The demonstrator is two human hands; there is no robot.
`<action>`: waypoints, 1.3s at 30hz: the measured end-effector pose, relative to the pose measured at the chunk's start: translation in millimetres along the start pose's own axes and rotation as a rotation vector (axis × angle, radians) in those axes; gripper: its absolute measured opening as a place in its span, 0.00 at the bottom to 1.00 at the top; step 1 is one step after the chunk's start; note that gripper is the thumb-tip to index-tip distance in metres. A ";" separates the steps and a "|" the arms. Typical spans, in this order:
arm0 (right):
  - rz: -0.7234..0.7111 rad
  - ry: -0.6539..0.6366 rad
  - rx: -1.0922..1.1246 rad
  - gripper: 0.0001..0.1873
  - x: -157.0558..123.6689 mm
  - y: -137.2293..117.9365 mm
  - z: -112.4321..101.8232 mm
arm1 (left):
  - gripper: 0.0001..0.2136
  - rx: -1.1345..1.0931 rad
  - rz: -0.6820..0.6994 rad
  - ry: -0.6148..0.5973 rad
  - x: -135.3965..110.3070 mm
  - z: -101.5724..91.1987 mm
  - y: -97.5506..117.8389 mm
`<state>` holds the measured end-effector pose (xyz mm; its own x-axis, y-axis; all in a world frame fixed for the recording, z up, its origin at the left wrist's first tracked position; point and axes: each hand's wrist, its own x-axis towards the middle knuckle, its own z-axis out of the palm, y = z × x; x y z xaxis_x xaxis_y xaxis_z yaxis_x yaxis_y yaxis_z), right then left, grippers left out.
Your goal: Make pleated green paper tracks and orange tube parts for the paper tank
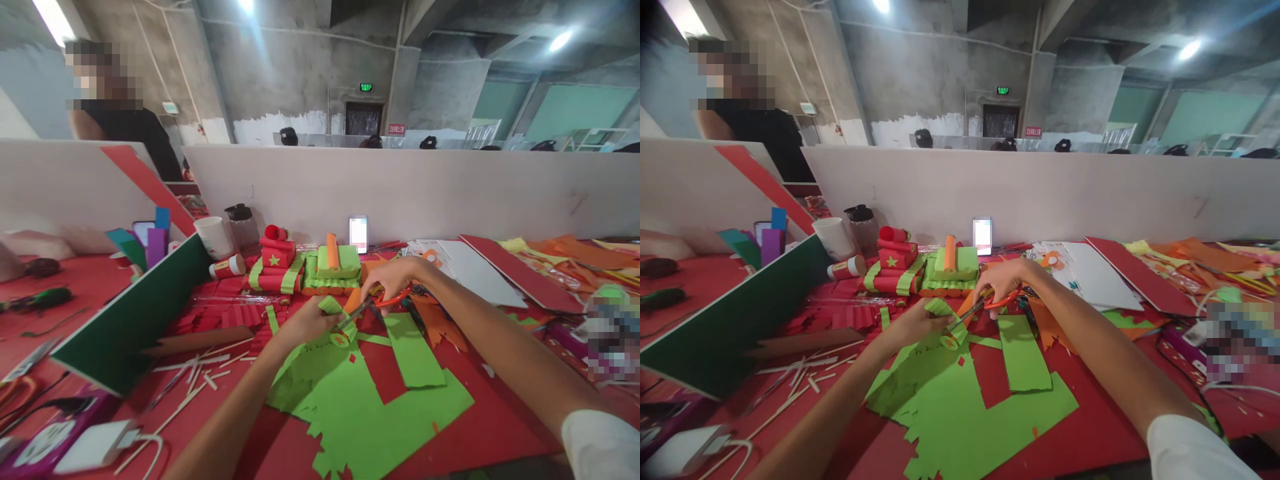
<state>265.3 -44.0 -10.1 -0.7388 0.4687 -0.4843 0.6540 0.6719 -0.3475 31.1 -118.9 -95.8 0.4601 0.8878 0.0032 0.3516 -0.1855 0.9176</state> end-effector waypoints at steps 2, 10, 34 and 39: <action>-0.003 -0.004 0.002 0.32 1.3 -0.6 -0.2 | 0.15 0.015 0.013 -0.011 0.0 -0.5 -0.6; -0.025 -0.002 0.024 0.32 -1.5 0.4 -2.2 | 0.16 -0.008 0.028 -0.012 -0.7 -3.0 5.8; -0.044 -0.027 0.042 0.36 1.7 5.2 -2.5 | 0.14 0.019 0.045 0.018 2.6 -2.3 -3.4; -0.039 -0.014 0.051 0.36 2.0 4.4 -2.3 | 0.14 -0.017 0.044 -0.006 3.2 -1.9 -2.5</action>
<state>266.3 -38.8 -10.8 -0.7618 0.4346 -0.4805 0.6326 0.6590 -0.4069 30.2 -114.8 -97.3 0.4793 0.8767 0.0412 0.3169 -0.2167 0.9234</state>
